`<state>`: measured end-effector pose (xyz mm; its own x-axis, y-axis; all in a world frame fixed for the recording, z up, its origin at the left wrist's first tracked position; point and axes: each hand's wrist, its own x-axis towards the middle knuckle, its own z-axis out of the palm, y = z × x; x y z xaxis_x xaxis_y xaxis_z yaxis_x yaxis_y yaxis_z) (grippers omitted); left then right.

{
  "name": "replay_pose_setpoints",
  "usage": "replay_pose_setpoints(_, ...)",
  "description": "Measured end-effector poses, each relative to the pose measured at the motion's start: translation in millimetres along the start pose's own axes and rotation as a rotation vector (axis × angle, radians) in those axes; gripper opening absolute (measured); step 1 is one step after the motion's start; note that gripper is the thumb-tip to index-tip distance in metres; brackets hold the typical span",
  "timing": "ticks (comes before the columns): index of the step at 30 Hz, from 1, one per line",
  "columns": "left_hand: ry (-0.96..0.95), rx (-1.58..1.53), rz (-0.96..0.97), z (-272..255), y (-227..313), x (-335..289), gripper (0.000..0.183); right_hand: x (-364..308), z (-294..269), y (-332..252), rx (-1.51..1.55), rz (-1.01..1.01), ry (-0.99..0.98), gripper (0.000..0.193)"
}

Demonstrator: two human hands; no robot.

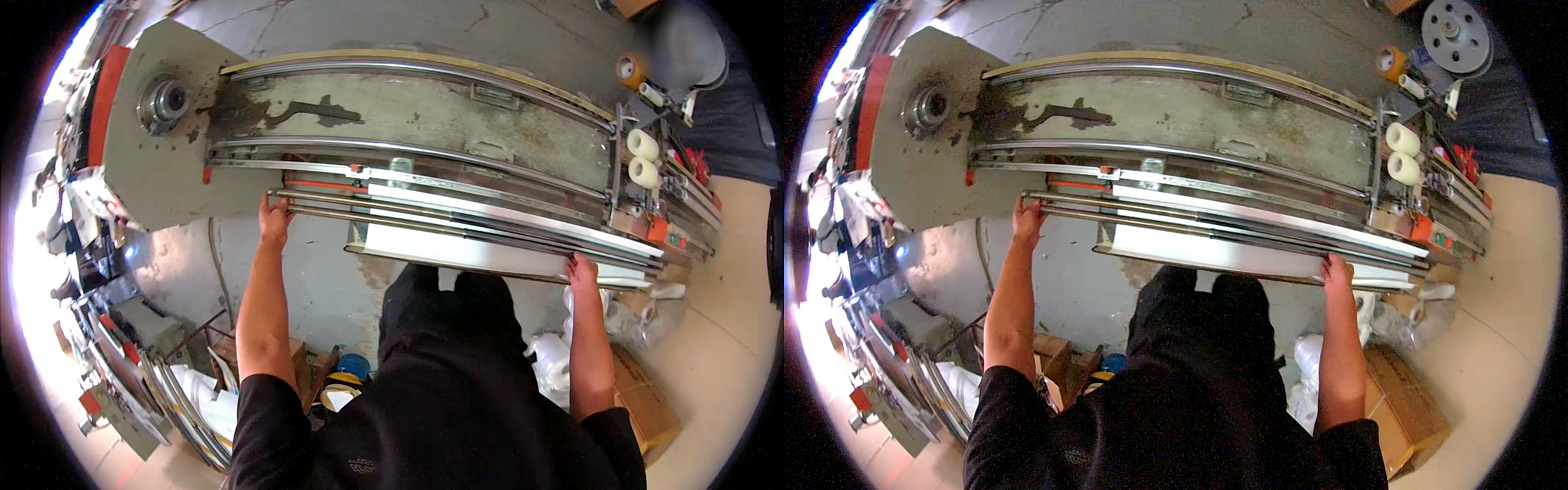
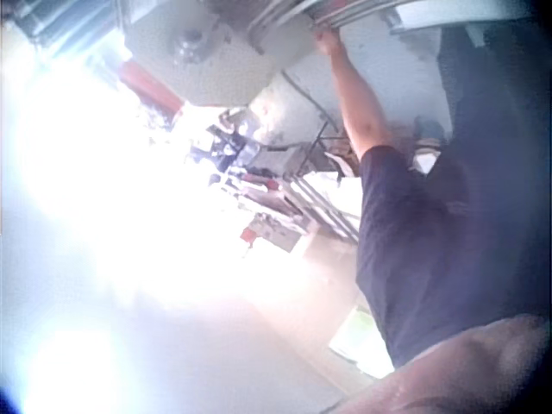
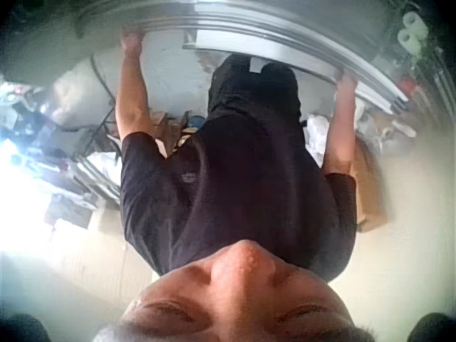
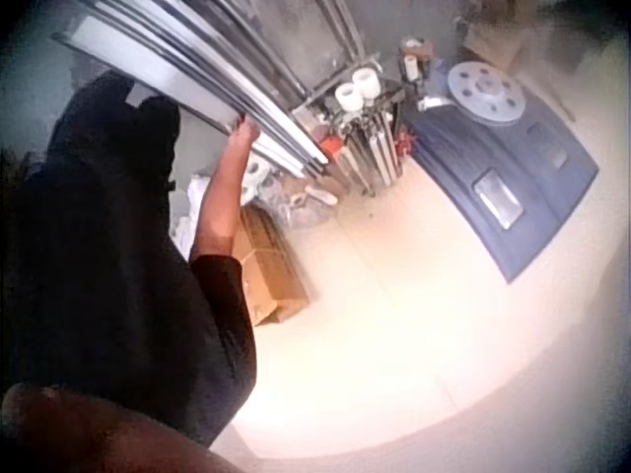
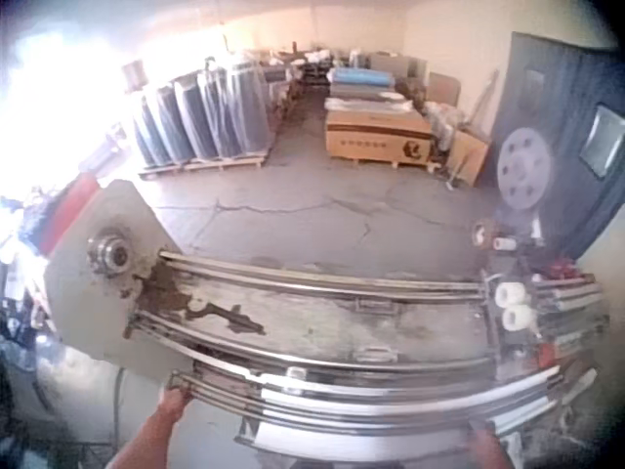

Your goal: The person operates a fabrication machine by adjusting components, loading metal rods onto a feeder tray, and sliding them into the mechanism one by one.

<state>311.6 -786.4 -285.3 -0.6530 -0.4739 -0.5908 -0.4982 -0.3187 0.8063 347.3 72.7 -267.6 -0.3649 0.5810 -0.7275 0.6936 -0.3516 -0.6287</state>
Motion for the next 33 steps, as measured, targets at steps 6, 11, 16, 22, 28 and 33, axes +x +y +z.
replay_pose_setpoints(6, 0.036, -0.037, -0.002, -3, 19, -11, 0.090, -16, 7, -4, -0.086, 0.093, -0.073, 0.018)
replay_pose_setpoints(11, 0.080, 0.068, 0.061, -17, 18, 8, 0.048, -28, 20, -15, -0.143, 0.195, -0.163, 0.018)
replay_pose_setpoints(16, 0.065, 0.185, 0.045, -10, 21, 21, 0.039, -29, 22, -20, -0.093, 0.219, -0.175, 0.020)
replay_pose_setpoints(22, 0.108, 0.217, -0.009, -15, 2, 32, 0.043, -7, 12, -16, -0.020, 0.156, -0.242, 0.021)
replay_pose_setpoints(28, 0.561, 0.465, 0.171, 13, -27, -13, 0.066, -6, 11, 4, -0.132, 0.037, -0.215, 0.042)
replay_pose_setpoints(33, 0.690, 0.194, 0.106, 29, -43, -110, 0.062, -49, 44, -29, -0.385, 0.064, -0.268, 0.029)
